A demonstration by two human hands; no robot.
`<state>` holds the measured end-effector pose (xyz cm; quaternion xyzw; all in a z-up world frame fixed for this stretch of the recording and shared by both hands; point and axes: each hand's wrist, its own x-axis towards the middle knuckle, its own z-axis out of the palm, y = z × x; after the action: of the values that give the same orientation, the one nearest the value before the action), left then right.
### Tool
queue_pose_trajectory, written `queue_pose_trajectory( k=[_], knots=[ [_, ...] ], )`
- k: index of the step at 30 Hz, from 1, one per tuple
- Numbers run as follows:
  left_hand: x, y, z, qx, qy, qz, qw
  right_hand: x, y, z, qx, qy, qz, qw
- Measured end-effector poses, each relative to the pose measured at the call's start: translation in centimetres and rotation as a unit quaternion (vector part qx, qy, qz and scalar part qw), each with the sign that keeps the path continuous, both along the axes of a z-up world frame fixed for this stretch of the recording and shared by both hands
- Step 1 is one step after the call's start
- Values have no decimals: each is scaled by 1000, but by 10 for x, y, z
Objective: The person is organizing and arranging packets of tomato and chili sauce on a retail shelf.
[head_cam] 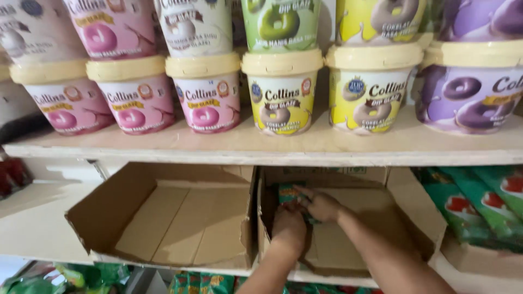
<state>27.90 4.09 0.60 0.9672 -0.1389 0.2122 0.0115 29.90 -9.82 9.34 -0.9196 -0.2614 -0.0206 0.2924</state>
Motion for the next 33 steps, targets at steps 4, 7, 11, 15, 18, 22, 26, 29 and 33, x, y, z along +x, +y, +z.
queue_pose_trajectory(
  k=[4, 7, 11, 15, 18, 22, 26, 29, 33],
  knots=[
    [-58, -10, 77, -256, 125, 169, 944, 0, 4, -6, 11, -34, 25, 999],
    [-102, -9, 129, -121, 206, 149, 960, -8, 13, -8, 6, -58, 24, 998],
    [-133, -9, 167, 131, 203, 75, 967, -15, 21, -9, -64, -58, -69, 994],
    [-154, -16, 171, 134, 176, 65, 973, -7, 15, -18, -42, -110, -37, 992],
    [-165, -19, 167, 134, 161, 63, 976, -14, 17, -11, -39, -82, -34, 995],
    [-168, -24, 156, 129, 136, 58, 981, -8, 17, -19, -33, -82, -36, 995],
    [-146, -45, 81, 106, 119, 35, 987, 0, 12, -33, -42, -116, -37, 992],
    [-118, -65, 59, 85, 98, 18, 991, -7, 13, -27, -20, -118, -32, 992],
    [-76, -15, -36, 67, 62, 9, 996, -8, 12, -21, -30, -89, -53, 994]
  ],
)
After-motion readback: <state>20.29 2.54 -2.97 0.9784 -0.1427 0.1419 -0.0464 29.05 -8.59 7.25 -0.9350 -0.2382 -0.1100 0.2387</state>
